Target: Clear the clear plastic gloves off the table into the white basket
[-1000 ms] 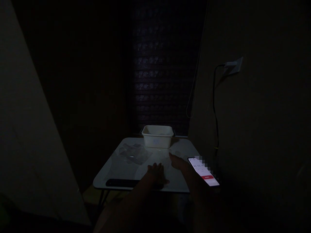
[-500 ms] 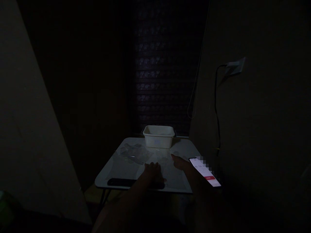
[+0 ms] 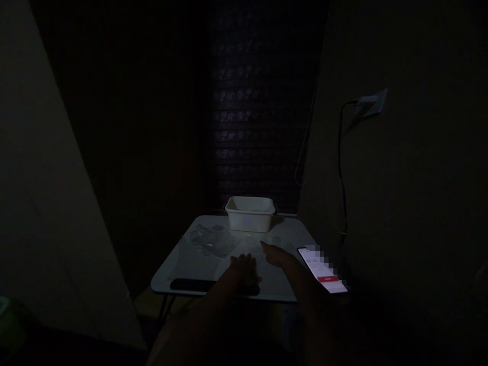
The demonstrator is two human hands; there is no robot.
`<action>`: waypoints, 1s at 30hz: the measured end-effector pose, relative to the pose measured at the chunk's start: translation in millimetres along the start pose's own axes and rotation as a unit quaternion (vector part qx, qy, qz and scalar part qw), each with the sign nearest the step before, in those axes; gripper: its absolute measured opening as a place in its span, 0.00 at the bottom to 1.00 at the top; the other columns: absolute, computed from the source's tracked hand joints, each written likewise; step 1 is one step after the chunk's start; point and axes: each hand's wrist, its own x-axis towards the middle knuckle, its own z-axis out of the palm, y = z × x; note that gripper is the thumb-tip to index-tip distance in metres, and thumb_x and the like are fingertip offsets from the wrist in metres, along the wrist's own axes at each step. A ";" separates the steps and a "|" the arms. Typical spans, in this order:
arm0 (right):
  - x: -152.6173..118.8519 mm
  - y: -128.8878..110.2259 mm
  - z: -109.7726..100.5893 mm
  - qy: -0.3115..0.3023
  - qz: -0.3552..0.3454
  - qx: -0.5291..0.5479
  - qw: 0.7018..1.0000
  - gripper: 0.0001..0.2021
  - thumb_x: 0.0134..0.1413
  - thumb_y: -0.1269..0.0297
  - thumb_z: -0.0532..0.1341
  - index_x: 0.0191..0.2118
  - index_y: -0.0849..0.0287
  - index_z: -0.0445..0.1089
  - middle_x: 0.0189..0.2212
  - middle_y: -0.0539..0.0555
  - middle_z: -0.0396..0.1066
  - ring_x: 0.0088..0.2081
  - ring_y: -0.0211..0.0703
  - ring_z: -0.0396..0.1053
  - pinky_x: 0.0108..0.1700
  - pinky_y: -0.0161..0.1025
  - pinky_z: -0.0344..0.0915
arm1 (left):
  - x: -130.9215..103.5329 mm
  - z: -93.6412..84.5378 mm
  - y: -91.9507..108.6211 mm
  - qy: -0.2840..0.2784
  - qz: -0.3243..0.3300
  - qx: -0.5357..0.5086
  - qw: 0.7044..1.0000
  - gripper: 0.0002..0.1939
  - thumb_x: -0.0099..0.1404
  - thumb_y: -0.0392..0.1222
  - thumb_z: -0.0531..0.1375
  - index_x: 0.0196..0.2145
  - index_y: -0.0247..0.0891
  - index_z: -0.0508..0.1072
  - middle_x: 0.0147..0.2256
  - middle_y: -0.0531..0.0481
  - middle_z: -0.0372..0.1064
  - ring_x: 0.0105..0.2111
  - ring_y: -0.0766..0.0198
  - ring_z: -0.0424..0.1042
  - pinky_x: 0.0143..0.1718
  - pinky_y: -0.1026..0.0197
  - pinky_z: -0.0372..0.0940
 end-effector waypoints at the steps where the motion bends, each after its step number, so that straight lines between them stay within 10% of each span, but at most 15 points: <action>1: -1.4 -3.1 -0.8 -0.006 -0.002 -0.014 1.000 0.29 0.40 0.77 0.46 0.52 0.60 0.39 0.47 0.58 0.53 0.44 0.41 0.55 0.40 0.35 0.54 | -0.7 -1.0 0.6 -0.002 0.001 0.001 1.000 0.35 0.47 0.60 0.43 0.49 0.37 0.45 0.51 0.41 0.39 0.49 0.50 0.41 0.42 0.42 0.40; 20: 2.6 15.4 -0.2 0.017 0.043 -0.041 0.998 0.30 0.41 0.76 0.45 0.53 0.61 0.32 0.45 0.62 0.55 0.41 0.43 0.58 0.36 0.38 0.55 | 2.5 -4.6 1.6 0.027 -0.022 -0.013 0.999 0.30 0.50 0.58 0.39 0.48 0.37 0.49 0.50 0.40 0.44 0.47 0.51 0.46 0.40 0.44 0.45; 30: -16.8 33.8 -23.7 0.150 0.157 -0.167 0.962 0.13 0.43 0.73 0.45 0.33 0.61 0.63 0.33 0.58 0.65 0.36 0.45 0.61 0.36 0.42 0.51 | 5.4 -6.6 -12.2 0.049 -0.032 -0.005 0.998 0.28 0.51 0.56 0.38 0.46 0.39 0.53 0.48 0.42 0.48 0.47 0.51 0.47 0.40 0.43 0.45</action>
